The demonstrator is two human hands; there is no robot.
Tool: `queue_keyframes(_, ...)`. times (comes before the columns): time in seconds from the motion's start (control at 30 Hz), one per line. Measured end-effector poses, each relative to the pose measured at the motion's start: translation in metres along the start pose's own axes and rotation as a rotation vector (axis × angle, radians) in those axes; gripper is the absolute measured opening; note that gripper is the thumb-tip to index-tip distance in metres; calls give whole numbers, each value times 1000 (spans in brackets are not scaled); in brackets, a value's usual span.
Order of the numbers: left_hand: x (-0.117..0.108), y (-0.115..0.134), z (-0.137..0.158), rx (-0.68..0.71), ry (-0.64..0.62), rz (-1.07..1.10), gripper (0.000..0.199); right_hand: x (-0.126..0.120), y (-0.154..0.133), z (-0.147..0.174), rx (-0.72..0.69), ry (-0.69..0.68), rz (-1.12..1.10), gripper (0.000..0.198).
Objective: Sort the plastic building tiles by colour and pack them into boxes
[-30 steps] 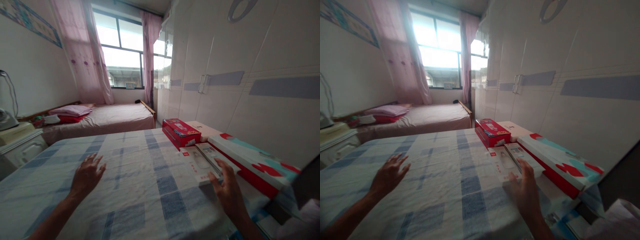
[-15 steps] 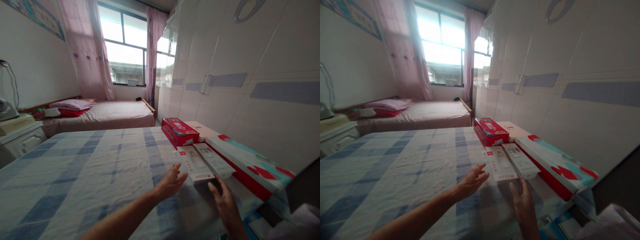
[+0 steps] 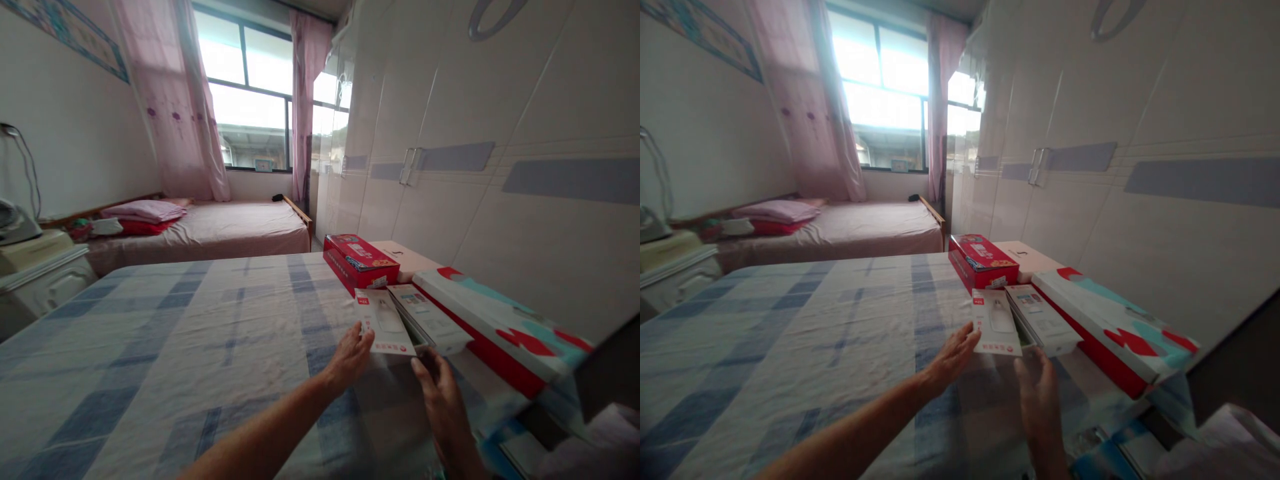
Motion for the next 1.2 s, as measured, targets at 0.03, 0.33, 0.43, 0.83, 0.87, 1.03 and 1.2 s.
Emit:
queue_keyframes(0.03, 1, 1, 1, -17, 13, 14, 33, 1, 2, 0, 2, 8, -16, 65)
queue_keyframes(0.33, 1, 13, 3, 8, 36, 59, 34, 6, 1, -1, 30, -52, -8, 61)
queue_keyframes(0.43, 1, 12, 0, 29, 8, 58, 32, 12, -4, -3, 91, -132, -63, 60)
queue_keyframes(0.83, -43, -5, 24, -87, 284, 202, 39, 42, -24, 3, -9, -240, -58, 58)
queue_keyframes(0.87, -47, -6, 25, -96, 284, 231, 38, 46, -25, 5, 1, -262, -66, 58)
queue_keyframes(1.03, -70, -6, 28, -93, 214, 364, 33, 80, -41, 12, 74, -454, -117, 50)
queue_keyframes(1.2, -115, -13, 42, -147, 254, 565, 39, 126, -78, 28, 36, -686, -166, 39)
Point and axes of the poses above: each hand's wrist, its own z-axis away from the middle knuckle, its own x-axis out of the palm, y = z × x, the point moved 5 cm from there along -z, towards the middle knuckle, and after that the axes turned 6 degrees about z, right-handed, at the moved point
